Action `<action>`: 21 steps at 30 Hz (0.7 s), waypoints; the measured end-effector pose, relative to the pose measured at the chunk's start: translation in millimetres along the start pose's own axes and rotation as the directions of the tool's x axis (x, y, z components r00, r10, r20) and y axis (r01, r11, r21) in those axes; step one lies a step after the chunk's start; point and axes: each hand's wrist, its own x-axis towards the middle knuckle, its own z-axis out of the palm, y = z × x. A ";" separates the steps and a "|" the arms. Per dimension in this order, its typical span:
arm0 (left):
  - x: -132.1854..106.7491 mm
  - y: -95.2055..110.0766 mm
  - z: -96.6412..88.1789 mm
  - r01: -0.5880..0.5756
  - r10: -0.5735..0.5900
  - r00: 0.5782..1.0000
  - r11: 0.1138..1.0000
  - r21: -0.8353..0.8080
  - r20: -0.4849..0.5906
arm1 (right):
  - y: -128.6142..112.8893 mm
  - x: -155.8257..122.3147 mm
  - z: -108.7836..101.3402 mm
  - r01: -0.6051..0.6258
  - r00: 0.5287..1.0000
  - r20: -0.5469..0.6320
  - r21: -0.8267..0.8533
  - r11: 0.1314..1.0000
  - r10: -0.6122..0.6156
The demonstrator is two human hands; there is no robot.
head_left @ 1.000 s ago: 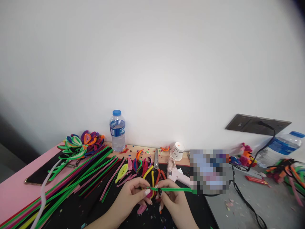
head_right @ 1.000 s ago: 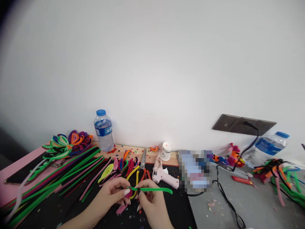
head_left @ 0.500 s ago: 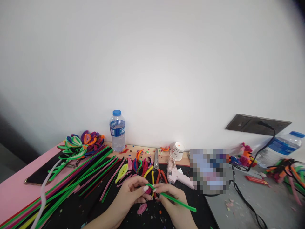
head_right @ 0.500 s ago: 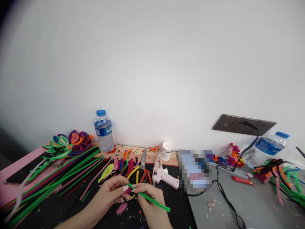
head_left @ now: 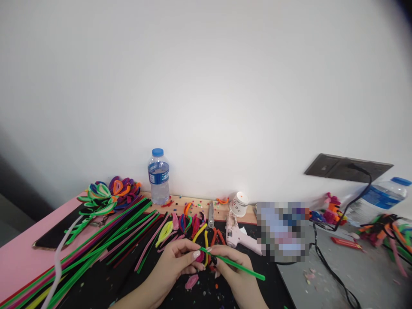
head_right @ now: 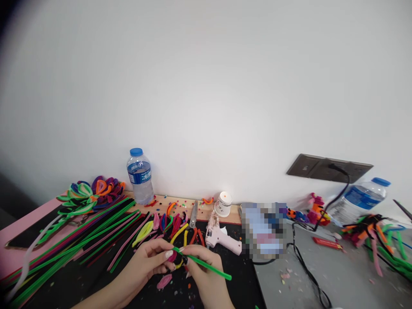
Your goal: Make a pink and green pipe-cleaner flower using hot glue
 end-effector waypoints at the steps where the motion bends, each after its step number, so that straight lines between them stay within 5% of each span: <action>1: -0.1 -0.2 0.1 0.002 -0.002 1.000 1.000 -0.001 -0.004 | 0.1 -0.6 -0.4 0.000 1.000 -0.005 -0.012 1.000 0.000; 21: 1.8 -1.1 -0.9 -0.016 0.015 1.000 0.997 0.072 0.008 | -6.6 4.4 0.6 -0.146 0.989 0.039 0.046 0.988 0.144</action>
